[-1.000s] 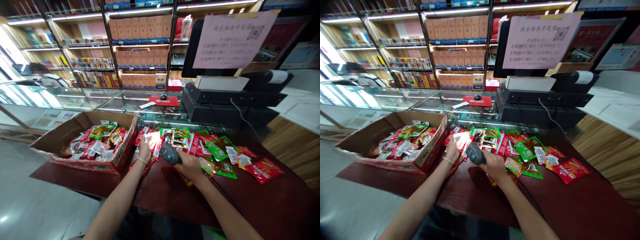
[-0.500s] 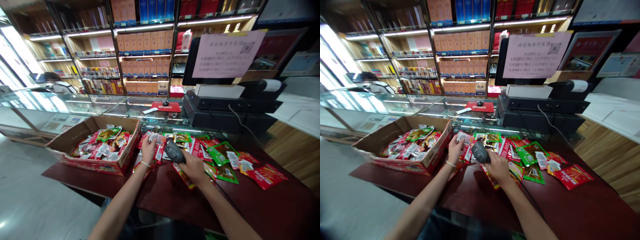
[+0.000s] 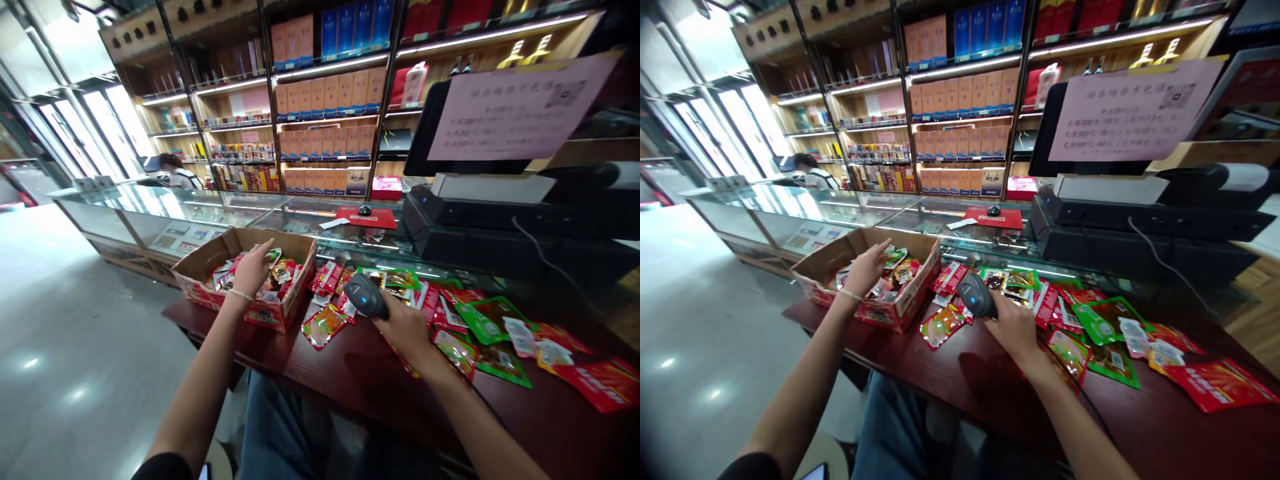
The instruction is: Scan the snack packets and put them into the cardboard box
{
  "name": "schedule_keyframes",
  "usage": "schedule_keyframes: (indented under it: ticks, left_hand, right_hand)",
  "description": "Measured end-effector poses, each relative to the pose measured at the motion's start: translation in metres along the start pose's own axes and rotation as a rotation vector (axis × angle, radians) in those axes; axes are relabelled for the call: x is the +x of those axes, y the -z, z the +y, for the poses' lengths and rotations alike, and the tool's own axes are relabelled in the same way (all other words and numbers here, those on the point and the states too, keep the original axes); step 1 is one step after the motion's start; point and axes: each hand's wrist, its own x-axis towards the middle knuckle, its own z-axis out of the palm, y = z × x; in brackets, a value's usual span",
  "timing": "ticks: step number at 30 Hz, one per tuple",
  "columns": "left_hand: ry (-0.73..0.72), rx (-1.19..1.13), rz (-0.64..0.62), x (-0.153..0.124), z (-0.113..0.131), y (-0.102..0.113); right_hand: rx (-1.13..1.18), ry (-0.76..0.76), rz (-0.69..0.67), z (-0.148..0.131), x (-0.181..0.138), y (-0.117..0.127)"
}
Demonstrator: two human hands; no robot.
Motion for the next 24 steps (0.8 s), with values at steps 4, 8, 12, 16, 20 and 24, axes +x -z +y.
schedule_keyframes:
  ticks: [4,8,12,16,20,24]
  left_hand:
    - [-0.010,0.008,-0.054,-0.020,-0.015,0.002]
    - [-0.063,-0.088,-0.070,-0.044,0.009,0.009]
    - [-0.112,-0.335,-0.081,-0.073,0.047,0.009]
    - [-0.104,-0.599,-0.307,-0.108,0.070,-0.021]
    - [0.004,-0.751,-0.394,-0.136,0.073,-0.073]
    - [0.174,-0.714,-0.359,-0.154,0.068,-0.109]
  right_hand:
    - [0.017,-0.008,-0.009,-0.016,-0.008,-0.005]
    - [0.005,-0.058,-0.033,-0.022,-0.023,-0.005]
    - [-0.007,-0.128,-0.054,-0.023,-0.045,0.000]
    - [-0.024,-0.111,-0.014,-0.019,-0.072,0.002]
    - [-0.054,-0.070,-0.001,-0.013,-0.091,0.002]
    - [-0.076,-0.104,-0.012,-0.012,-0.095,0.003]
